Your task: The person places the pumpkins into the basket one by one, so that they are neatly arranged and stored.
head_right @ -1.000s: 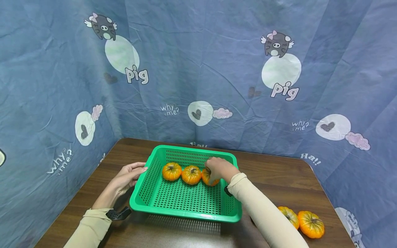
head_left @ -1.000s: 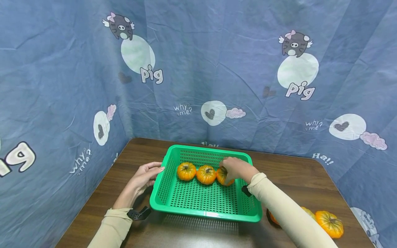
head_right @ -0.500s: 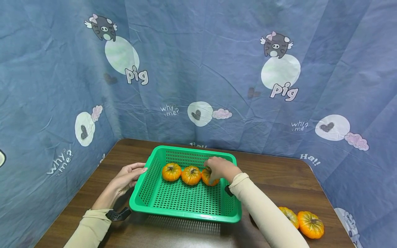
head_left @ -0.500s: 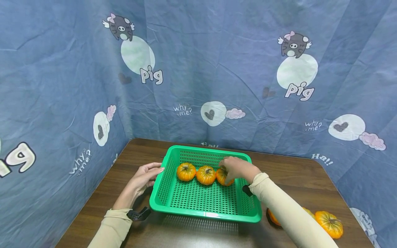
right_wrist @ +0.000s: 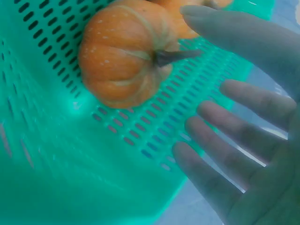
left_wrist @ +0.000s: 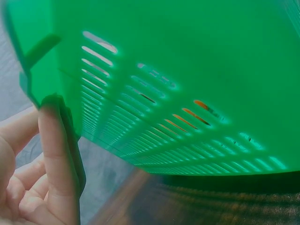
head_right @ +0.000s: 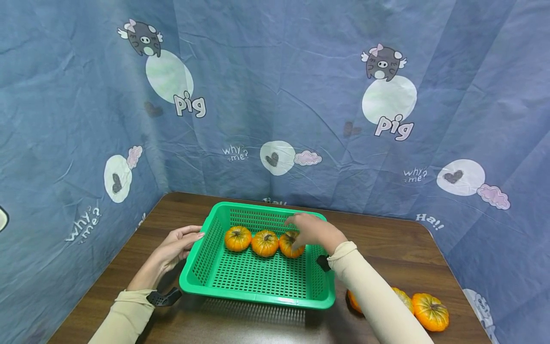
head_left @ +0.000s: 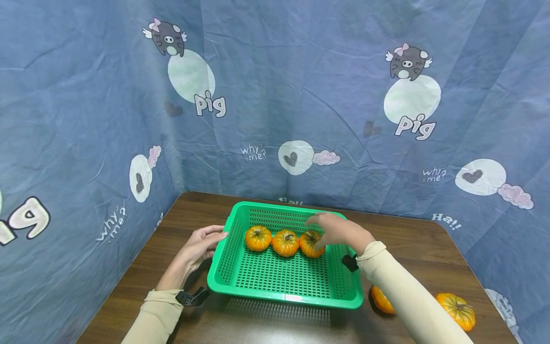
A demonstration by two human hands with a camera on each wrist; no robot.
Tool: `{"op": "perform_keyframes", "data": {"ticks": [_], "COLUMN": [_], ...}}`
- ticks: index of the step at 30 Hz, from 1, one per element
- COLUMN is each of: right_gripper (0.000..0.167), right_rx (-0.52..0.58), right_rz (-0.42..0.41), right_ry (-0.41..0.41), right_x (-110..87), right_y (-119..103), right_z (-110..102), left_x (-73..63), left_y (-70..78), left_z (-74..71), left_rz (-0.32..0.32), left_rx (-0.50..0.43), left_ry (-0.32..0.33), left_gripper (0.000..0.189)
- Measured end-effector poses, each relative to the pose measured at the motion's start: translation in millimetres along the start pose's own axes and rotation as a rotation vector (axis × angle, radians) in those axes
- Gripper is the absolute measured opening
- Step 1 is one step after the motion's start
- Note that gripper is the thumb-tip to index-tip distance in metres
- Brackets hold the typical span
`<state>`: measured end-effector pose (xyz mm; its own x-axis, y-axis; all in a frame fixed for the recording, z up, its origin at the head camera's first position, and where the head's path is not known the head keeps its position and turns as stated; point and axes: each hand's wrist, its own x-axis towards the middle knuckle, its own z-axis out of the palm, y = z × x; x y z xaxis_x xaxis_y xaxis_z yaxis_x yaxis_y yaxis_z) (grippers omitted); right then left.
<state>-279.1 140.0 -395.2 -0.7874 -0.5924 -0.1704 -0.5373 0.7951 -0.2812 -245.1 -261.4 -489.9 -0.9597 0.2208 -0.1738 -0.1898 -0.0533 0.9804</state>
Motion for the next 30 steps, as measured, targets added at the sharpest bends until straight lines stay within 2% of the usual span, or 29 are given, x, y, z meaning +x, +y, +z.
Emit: {"op": "perform_keyframes", "data": {"ticks": [6,17,21,27,30], "right_gripper": [0.068,0.071,0.069,0.068,0.068], "right_rx": [-0.004,-0.003,-0.007,-0.020,-0.010], "right_rz": [-0.023,0.057,0.038,-0.042,-0.036], "right_ry": [0.059,0.119,0.157,0.240,0.265], "right_x": [-16.4,-53.0,-64.2,-78.8,-87.1], "right_y": [4,10,15,25,29], "right_z": [-10,-19,-17,-15,-14], "left_x": [-0.5,-1.6,-1.2,-0.8,-0.9], "left_y": [0.6,0.7,0.4,0.2,0.1], "left_z": [0.7,0.5,0.6,1.1,1.1], "left_rz": [-0.005,-0.005,0.001,-0.004,-0.003], "left_rx": [0.013,0.013,0.011,0.021,0.025], "left_ry": [0.008,0.017,0.011,0.011,0.012], "left_gripper": [0.050,0.046,0.046,0.050,0.052]}}
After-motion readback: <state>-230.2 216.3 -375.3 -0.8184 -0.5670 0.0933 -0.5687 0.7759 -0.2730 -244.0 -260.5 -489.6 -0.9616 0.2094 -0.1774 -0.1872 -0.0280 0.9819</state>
